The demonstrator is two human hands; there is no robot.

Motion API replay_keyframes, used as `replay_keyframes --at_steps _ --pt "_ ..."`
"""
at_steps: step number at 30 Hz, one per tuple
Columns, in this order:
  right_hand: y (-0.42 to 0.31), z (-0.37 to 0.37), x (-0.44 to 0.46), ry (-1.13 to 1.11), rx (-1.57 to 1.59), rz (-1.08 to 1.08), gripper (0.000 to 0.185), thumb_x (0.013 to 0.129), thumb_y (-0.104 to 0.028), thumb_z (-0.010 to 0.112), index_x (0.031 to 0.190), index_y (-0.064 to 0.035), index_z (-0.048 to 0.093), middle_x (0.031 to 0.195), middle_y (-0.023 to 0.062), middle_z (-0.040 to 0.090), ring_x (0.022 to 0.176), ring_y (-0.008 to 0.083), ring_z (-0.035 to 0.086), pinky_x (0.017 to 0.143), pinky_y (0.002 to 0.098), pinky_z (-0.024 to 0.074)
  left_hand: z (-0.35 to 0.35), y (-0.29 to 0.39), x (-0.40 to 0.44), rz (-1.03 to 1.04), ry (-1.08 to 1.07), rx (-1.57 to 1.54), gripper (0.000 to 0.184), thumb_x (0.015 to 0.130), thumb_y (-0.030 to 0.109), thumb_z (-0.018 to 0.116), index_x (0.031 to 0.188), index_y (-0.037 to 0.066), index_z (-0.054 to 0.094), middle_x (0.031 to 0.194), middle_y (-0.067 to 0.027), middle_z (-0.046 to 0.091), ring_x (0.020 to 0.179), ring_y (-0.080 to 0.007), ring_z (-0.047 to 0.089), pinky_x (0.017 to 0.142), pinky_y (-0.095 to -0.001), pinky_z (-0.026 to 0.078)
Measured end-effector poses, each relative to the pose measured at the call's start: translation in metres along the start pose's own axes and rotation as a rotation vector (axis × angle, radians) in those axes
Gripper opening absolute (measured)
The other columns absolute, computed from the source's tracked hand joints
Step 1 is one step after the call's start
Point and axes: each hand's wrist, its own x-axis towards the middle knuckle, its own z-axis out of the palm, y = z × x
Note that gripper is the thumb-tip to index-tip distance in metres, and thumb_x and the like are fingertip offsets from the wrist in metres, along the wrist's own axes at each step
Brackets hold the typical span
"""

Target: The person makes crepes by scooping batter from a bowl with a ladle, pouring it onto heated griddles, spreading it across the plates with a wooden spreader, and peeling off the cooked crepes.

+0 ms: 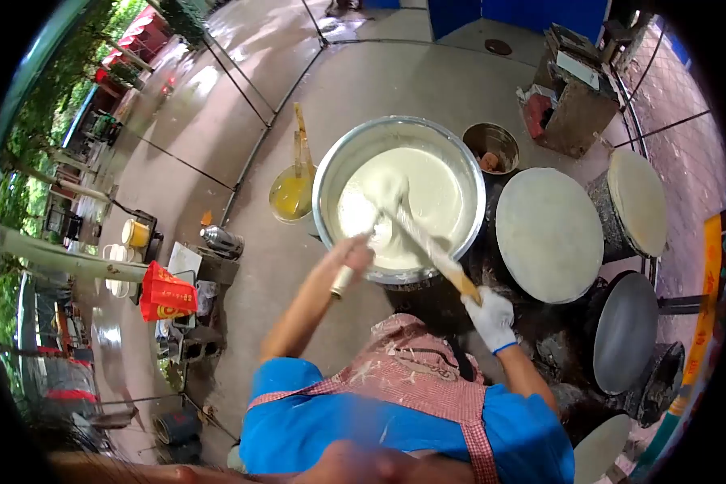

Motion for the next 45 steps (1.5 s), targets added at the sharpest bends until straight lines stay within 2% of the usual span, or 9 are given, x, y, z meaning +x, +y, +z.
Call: replay_keyframes --at_steps 6,14,20,29,33,37,39,44,45 --pt "-0.027 -0.099 0.040 0.772 0.096 -0.574 0.027 0.078 -0.029 0.069 0.096 -0.0080 0.067 0.071 0.0145 0.064 0.064 0.0337 0.062 0.058 0.0416 0.0482 0.097 -0.012 -0.184 0.605 -0.271 0.673 0.012 0.094 0.025 0.048 0.103 0.026 0.040 0.059 0.0066 0.026 0.042 -0.0035 0.023 0.032 -0.0177 0.017" --pt "-0.054 -0.114 0.046 0.527 0.716 -0.438 0.026 0.075 -0.014 0.072 0.099 -0.0037 0.068 0.087 0.0149 0.069 0.078 0.0229 0.066 0.071 0.0320 0.0501 0.099 0.021 -0.218 1.173 -0.169 1.028 0.055 0.092 0.022 0.051 0.138 0.025 0.022 0.059 0.0035 0.034 0.041 -0.0045 0.032 0.033 -0.0196 0.026" --pt "0.021 0.015 -0.046 0.124 0.635 0.169 0.038 0.066 -0.037 0.079 0.078 -0.0019 0.071 0.068 0.0131 0.066 0.062 0.0185 0.061 0.059 0.0334 0.0468 0.006 0.011 -0.106 -0.179 -0.239 0.032 0.023 0.094 0.019 0.047 0.075 0.008 0.040 0.058 -0.0010 0.039 0.038 -0.0076 0.033 0.028 -0.0190 0.030" --pt "0.060 -0.047 -0.178 0.360 1.007 0.280 0.032 0.081 -0.038 0.069 0.081 -0.0060 0.067 0.060 0.0012 0.057 0.051 0.0075 0.051 0.046 0.0270 0.0417 0.089 -0.151 -0.089 0.433 -0.296 1.099 0.017 0.093 0.023 0.048 0.108 0.031 0.046 0.057 0.0053 0.027 0.040 -0.0053 0.024 0.031 -0.0184 0.017" --pt "0.170 0.041 -0.259 0.334 0.784 0.456 0.049 0.079 -0.054 0.061 0.078 -0.0045 0.063 0.064 0.0122 0.060 0.057 0.0204 0.060 0.054 0.0367 0.0458 0.110 -0.220 0.007 -0.811 -0.346 0.281 0.027 0.096 0.024 0.045 0.074 0.009 0.043 0.056 0.0031 0.030 0.042 -0.0079 0.031 0.037 -0.0200 0.032" --pt "0.202 0.018 -0.417 0.170 0.461 0.803 0.056 0.079 -0.061 0.054 0.093 -0.0095 0.068 0.079 0.0152 0.065 0.074 0.0323 0.062 0.065 0.0403 0.0470 0.125 -0.335 0.065 -0.955 -0.269 0.191 0.024 0.096 0.019 0.041 0.076 0.005 0.040 0.059 -0.0009 0.039 0.044 -0.0141 0.040 0.044 -0.0283 0.039" --pt "0.228 0.032 -0.478 0.551 0.143 0.738 0.042 0.078 -0.051 0.060 0.073 -0.0095 0.066 0.065 0.0117 0.061 0.058 0.0298 0.059 0.052 0.0401 0.0459 0.146 -0.396 0.086 -1.242 -0.280 0.134 0.024 0.096 0.020 0.039 0.078 0.005 0.039 0.059 -0.0017 0.040 0.044 -0.0144 0.040 0.047 -0.0307 0.038" --pt "0.285 -0.033 -0.530 0.711 0.215 1.316 0.031 0.081 -0.037 0.062 0.089 -0.0065 0.067 0.083 0.0170 0.066 0.082 0.0345 0.063 0.071 0.0407 0.0488 0.221 -0.485 0.162 -1.120 -0.618 0.632 0.016 0.096 0.015 0.042 0.084 0.005 0.043 0.060 -0.0005 0.036 0.045 -0.0102 0.035 0.038 -0.0262 0.032" --pt "0.288 -0.053 -0.523 0.878 0.211 1.205 0.033 0.082 -0.036 0.061 0.096 -0.0069 0.066 0.087 0.0181 0.066 0.084 0.0353 0.062 0.073 0.0422 0.0484 0.248 -0.512 0.144 -0.539 -0.616 1.075 0.003 0.095 0.012 0.044 0.098 0.011 0.043 0.058 0.0014 0.033 0.042 -0.0089 0.033 0.034 -0.0261 0.027"
